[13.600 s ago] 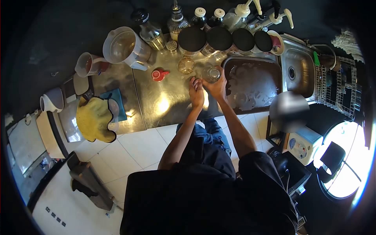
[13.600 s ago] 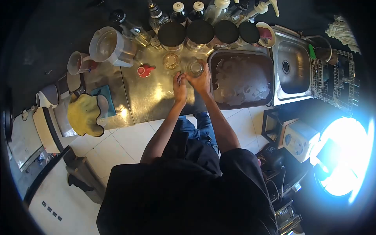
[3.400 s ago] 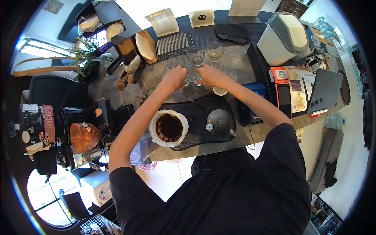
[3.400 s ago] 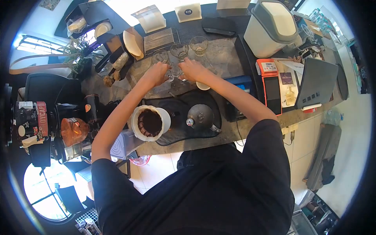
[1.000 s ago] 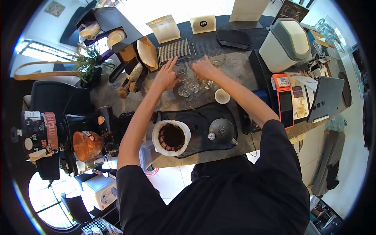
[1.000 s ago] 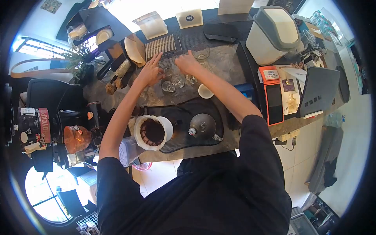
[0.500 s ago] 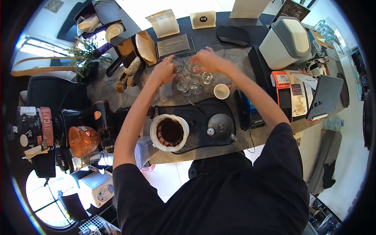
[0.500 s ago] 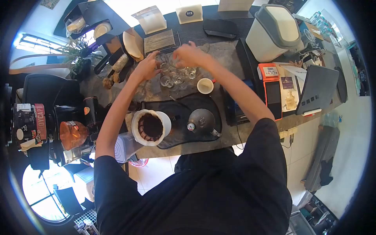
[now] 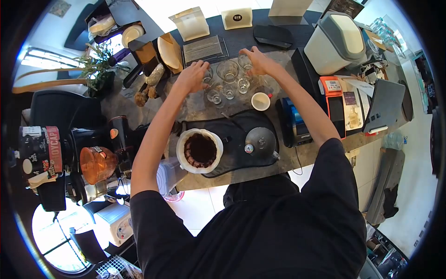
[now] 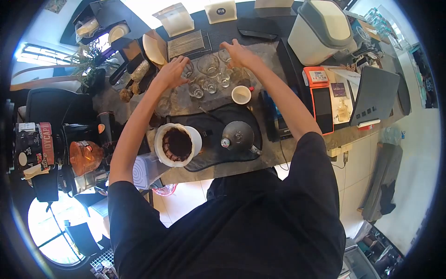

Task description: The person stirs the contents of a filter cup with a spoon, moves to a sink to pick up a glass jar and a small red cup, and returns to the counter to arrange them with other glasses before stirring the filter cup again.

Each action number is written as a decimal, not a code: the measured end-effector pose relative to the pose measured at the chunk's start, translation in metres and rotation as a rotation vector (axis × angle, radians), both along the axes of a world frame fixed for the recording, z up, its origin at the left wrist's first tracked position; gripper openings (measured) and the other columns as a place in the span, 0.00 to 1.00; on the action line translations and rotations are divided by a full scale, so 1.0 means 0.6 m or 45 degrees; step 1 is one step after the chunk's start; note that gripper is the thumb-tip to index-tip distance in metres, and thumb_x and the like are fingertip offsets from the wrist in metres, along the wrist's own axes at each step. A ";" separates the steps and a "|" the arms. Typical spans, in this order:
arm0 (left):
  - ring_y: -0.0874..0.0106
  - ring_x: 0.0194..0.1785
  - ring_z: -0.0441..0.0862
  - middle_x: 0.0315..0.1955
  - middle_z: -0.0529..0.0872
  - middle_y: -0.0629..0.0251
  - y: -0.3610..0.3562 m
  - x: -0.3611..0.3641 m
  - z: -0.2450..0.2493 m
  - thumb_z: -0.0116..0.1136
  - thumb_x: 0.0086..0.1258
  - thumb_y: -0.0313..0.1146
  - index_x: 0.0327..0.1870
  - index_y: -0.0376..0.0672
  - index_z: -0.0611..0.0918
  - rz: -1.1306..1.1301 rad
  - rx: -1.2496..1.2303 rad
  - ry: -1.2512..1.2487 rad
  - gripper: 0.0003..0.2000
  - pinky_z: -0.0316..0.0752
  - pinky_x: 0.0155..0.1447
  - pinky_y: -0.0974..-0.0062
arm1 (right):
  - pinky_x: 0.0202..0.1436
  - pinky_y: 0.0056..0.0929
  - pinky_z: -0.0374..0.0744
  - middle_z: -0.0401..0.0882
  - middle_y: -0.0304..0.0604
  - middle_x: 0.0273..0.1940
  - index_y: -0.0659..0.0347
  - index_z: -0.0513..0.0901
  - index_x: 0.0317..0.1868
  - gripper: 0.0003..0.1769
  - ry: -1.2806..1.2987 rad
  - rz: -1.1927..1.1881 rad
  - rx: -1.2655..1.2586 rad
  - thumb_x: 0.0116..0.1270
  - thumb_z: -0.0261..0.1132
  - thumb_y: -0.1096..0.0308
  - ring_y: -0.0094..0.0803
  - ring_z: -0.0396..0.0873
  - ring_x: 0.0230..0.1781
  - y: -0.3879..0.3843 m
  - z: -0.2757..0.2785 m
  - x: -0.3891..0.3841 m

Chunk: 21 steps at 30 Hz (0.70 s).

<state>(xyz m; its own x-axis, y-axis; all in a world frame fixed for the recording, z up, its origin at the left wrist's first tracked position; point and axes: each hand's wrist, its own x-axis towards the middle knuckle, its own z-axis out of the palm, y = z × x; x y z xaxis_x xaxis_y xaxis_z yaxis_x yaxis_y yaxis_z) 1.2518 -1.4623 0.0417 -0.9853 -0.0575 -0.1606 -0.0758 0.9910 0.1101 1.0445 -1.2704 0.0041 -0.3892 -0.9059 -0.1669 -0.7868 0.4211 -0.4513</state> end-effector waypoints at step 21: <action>0.55 0.52 0.81 0.42 0.86 0.55 0.047 0.017 0.049 0.71 0.54 0.39 0.50 0.41 0.83 0.059 0.274 -0.090 0.22 0.76 0.54 0.62 | 0.62 0.46 0.68 0.73 0.51 0.52 0.59 0.71 0.60 0.32 0.280 0.136 -0.377 0.56 0.72 0.60 0.51 0.71 0.58 0.095 0.024 0.131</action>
<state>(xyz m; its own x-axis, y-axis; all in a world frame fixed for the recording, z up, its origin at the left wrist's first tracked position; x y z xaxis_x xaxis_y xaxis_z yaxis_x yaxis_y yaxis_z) 1.2621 -1.4341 0.0710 -0.9682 -0.0596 -0.2429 -0.1360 0.9406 0.3111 1.1233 -1.2137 0.0183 -0.2872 -0.9398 0.1850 -0.9107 0.2081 -0.3568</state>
